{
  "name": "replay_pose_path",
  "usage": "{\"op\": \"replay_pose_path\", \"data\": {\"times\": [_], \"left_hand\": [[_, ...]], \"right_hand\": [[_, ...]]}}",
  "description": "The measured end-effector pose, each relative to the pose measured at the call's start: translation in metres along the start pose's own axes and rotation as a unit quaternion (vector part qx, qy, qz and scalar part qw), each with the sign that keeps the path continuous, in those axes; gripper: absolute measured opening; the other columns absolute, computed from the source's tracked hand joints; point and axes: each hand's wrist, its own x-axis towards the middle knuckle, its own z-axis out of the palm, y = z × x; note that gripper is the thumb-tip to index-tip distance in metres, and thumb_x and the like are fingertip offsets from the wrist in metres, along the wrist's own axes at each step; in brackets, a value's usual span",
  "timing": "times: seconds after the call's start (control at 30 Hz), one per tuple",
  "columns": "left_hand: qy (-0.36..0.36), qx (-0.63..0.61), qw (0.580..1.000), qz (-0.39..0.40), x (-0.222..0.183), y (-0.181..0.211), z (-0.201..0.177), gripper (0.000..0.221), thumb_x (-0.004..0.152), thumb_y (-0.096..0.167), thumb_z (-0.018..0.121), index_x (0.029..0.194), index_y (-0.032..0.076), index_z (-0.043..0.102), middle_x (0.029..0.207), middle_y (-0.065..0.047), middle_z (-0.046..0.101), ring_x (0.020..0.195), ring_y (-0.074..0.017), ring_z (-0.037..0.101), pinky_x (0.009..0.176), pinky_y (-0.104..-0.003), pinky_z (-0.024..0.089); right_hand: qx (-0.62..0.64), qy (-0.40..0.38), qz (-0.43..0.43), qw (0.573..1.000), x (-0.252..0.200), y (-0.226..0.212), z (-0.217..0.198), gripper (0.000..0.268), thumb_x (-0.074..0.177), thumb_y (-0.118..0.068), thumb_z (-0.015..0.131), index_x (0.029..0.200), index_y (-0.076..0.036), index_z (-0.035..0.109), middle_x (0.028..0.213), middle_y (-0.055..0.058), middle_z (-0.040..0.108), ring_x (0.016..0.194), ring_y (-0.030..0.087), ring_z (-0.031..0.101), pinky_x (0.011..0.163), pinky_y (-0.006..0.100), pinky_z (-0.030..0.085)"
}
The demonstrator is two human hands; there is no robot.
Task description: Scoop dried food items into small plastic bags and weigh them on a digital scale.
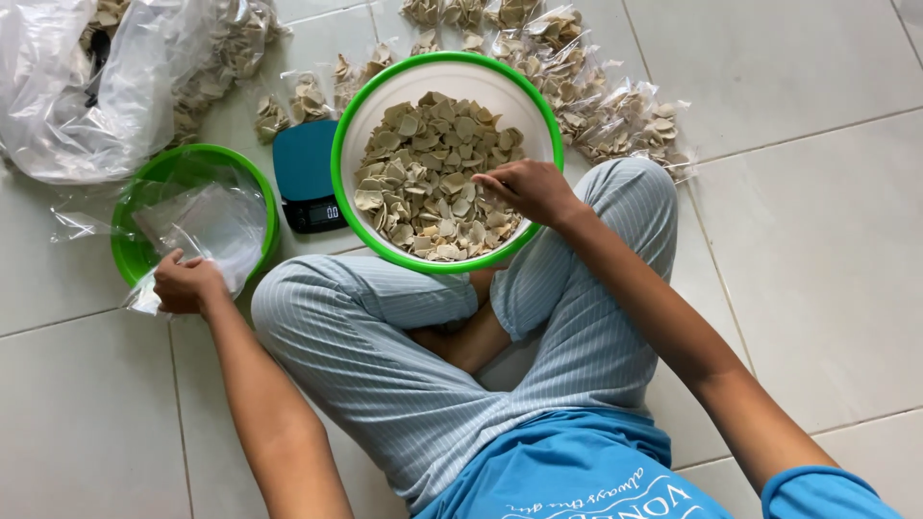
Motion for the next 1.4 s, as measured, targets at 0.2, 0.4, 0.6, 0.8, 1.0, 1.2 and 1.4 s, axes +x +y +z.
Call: {"op": "replay_pose_path", "data": {"times": [0.2,0.4,0.6,0.8,1.0,1.2,1.4], "left_hand": [[0.090,-0.044,0.992,0.074,-0.011,0.026,-0.032,0.033,0.072,0.006,0.080,0.090,0.032,0.087,0.083,0.005,0.081,0.086,-0.0300,0.064,0.071,-0.050,0.045],[0.134,-0.206,0.965,0.087,0.015,0.032,-0.029,0.042,0.057,-0.009,0.082,0.091,0.016,0.089,0.081,-0.003,0.079,0.063,-0.0186,0.078,0.056,-0.033,0.062],[0.088,-0.275,0.957,0.035,0.020,0.064,-0.052,0.061,0.070,-0.017,0.047,0.095,0.019,0.090,0.097,-0.006,0.058,0.078,-0.0267,0.069,0.066,-0.037,0.061],[0.037,-0.566,0.810,-0.145,-0.027,0.145,-0.146,0.017,0.066,0.021,0.086,0.077,0.008,0.082,0.061,0.001,0.064,0.047,-0.0079,0.054,0.047,-0.029,0.059],[-0.055,-0.636,0.758,-0.132,-0.063,0.176,-0.167,0.016,0.071,0.013,0.095,0.083,0.010,0.085,0.079,-0.004,0.083,0.066,-0.0074,0.073,0.055,-0.020,0.063],[-0.130,-0.563,0.807,0.124,-0.141,0.189,-0.179,0.016,0.088,0.006,0.092,0.095,0.007,0.078,0.083,-0.011,0.076,0.080,-0.0071,0.067,0.072,-0.026,0.059],[-0.333,-0.540,0.753,0.176,-0.232,0.215,-0.209,0.010,0.082,0.007,0.088,0.077,0.013,0.080,0.074,-0.007,0.074,0.073,-0.0125,0.069,0.075,-0.031,0.059]], "right_hand": [[-0.018,0.033,-0.003,0.999,-0.019,-0.008,-0.005,0.056,0.107,-0.050,0.036,0.106,-0.017,0.080,0.098,0.005,0.079,0.073,0.023,0.072,0.056,0.037,0.053],[-0.015,0.112,-0.043,0.993,-0.029,-0.026,-0.008,0.051,0.108,-0.045,0.041,0.099,-0.016,0.081,0.083,0.002,0.077,0.063,0.017,0.070,0.049,0.033,0.051],[-0.023,0.162,0.007,0.987,-0.042,-0.023,-0.006,0.034,0.107,-0.033,0.054,0.100,-0.011,0.080,0.097,0.007,0.080,0.072,0.023,0.074,0.052,0.040,0.056],[-0.106,0.109,0.100,0.983,-0.047,-0.017,0.000,0.031,0.099,-0.032,0.071,0.081,-0.007,0.078,0.071,0.012,0.074,0.061,0.027,0.072,0.057,0.043,0.060],[-0.108,0.020,0.158,0.981,-0.053,-0.011,-0.003,0.020,0.098,-0.026,0.068,0.105,-0.010,0.078,0.095,0.007,0.075,0.081,0.023,0.071,0.070,0.040,0.062],[-0.136,0.105,0.087,0.981,-0.059,0.008,0.003,0.014,0.085,-0.033,0.071,0.083,-0.020,0.074,0.100,0.001,0.059,0.097,0.027,0.061,0.076,0.044,0.059],[0.173,0.166,-0.066,0.969,-0.052,-0.042,-0.005,0.021,0.087,-0.024,0.080,0.108,-0.019,0.078,0.115,0.008,0.063,0.109,0.032,0.060,0.094,0.047,0.050]]}}
